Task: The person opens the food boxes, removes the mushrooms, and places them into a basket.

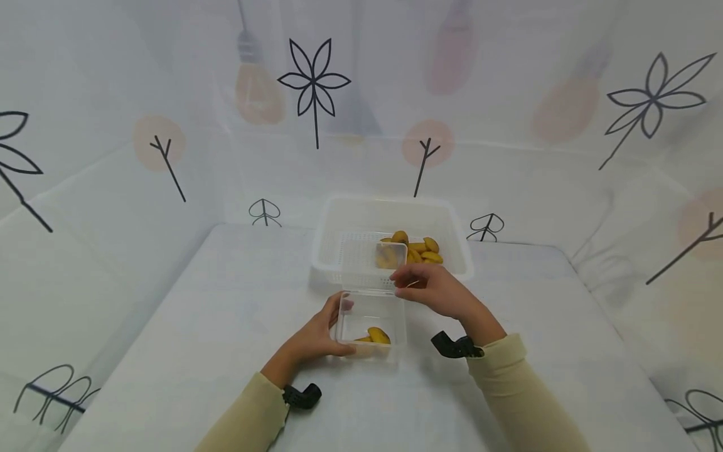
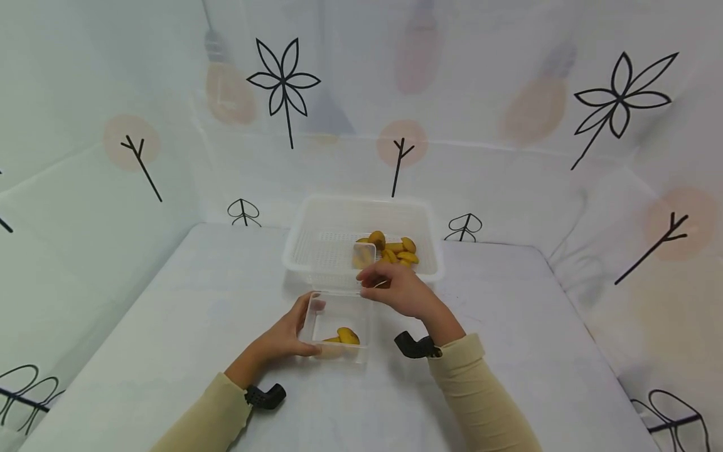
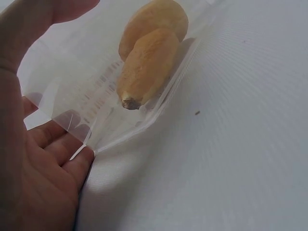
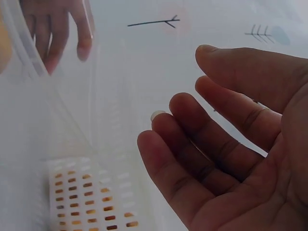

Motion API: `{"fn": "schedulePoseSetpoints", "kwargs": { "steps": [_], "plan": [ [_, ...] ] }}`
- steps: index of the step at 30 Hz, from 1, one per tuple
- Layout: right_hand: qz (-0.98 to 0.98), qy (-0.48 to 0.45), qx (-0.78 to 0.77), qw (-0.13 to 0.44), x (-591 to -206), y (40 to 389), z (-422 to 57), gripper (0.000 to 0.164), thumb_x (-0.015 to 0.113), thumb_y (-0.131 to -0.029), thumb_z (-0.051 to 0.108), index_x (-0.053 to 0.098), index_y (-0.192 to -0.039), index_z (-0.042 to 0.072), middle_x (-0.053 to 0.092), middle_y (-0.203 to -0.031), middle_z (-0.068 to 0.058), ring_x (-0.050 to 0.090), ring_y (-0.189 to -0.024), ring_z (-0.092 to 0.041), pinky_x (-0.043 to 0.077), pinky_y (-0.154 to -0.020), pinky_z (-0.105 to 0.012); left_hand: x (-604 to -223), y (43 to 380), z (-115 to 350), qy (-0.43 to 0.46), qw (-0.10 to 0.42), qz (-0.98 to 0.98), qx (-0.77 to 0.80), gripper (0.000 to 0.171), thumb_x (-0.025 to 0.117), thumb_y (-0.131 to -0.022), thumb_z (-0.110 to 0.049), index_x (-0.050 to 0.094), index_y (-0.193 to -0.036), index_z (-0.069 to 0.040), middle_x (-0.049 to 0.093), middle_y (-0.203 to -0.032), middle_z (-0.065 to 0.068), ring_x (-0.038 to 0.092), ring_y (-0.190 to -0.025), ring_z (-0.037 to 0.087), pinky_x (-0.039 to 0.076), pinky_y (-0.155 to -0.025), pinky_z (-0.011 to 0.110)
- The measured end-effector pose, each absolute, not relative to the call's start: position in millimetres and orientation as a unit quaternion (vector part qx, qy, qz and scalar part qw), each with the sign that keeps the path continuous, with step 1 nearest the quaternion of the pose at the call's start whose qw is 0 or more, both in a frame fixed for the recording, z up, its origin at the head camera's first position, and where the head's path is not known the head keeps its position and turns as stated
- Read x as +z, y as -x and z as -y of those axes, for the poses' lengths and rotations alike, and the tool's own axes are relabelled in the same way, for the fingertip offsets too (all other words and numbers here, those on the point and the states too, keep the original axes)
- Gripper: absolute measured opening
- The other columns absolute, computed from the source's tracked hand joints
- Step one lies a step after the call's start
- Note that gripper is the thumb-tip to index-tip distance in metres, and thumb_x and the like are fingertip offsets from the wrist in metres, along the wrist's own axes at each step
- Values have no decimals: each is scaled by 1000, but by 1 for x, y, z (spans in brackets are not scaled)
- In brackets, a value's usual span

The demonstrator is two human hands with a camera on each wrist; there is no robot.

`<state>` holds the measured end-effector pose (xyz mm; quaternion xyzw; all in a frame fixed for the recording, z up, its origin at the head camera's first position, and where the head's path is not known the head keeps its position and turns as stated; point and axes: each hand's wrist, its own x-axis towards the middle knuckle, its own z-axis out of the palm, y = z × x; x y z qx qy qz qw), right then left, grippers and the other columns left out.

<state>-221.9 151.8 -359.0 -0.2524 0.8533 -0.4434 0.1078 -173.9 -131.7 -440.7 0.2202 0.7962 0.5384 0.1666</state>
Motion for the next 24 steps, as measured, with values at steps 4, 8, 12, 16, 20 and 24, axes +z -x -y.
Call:
{"fn": "schedulePoseSetpoints", "kwargs": {
  "steps": [4,8,12,16,20,24],
  "plan": [
    [-851,268,-437,119,-360,218,-147,26,72,-87,23,68,-111,12,67,-113,-13,63,-97,-19,56,-82,-26,-451,179,132,-220,168,-798,535,107,84,-73,-21,12,-153,-13,24,-160,11,31,-145,21,28,-117,47],
    [-856,280,-416,124,-362,214,-142,29,72,-88,24,68,-113,11,68,-112,-8,64,-98,-16,56,-82,-24,-471,186,133,-217,162,-799,536,109,85,-72,-23,12,-153,-22,26,-159,6,32,-144,18,27,-117,47],
    [-863,297,-387,132,-363,211,-136,24,71,-89,25,68,-112,18,68,-108,3,63,-98,-12,55,-84,-24,-476,188,134,-216,151,-797,543,107,85,-71,-26,15,-151,-26,31,-157,1,36,-141,15,29,-116,47],
    [-862,315,-372,139,-365,208,-132,21,70,-88,24,68,-109,22,67,-106,7,64,-99,-11,55,-87,-26,-476,188,134,-221,142,-796,545,106,86,-70,-29,17,-151,-25,32,-156,0,37,-140,12,32,-115,46],
    [-863,337,-348,147,-368,206,-127,21,71,-88,25,68,-109,23,68,-107,8,65,-101,-16,55,-89,-28,-475,187,133,-222,139,-799,541,107,86,-70,-29,16,-151,-24,32,-156,1,36,-140,9,32,-115,44],
    [-863,347,-329,164,-368,204,-123,22,70,-89,23,68,-111,22,69,-109,5,65,-104,-22,56,-90,-33,-475,187,133,-219,140,-800,540,107,87,-69,-29,17,-151,-25,31,-157,0,34,-141,7,31,-115,42]
  ]
}}
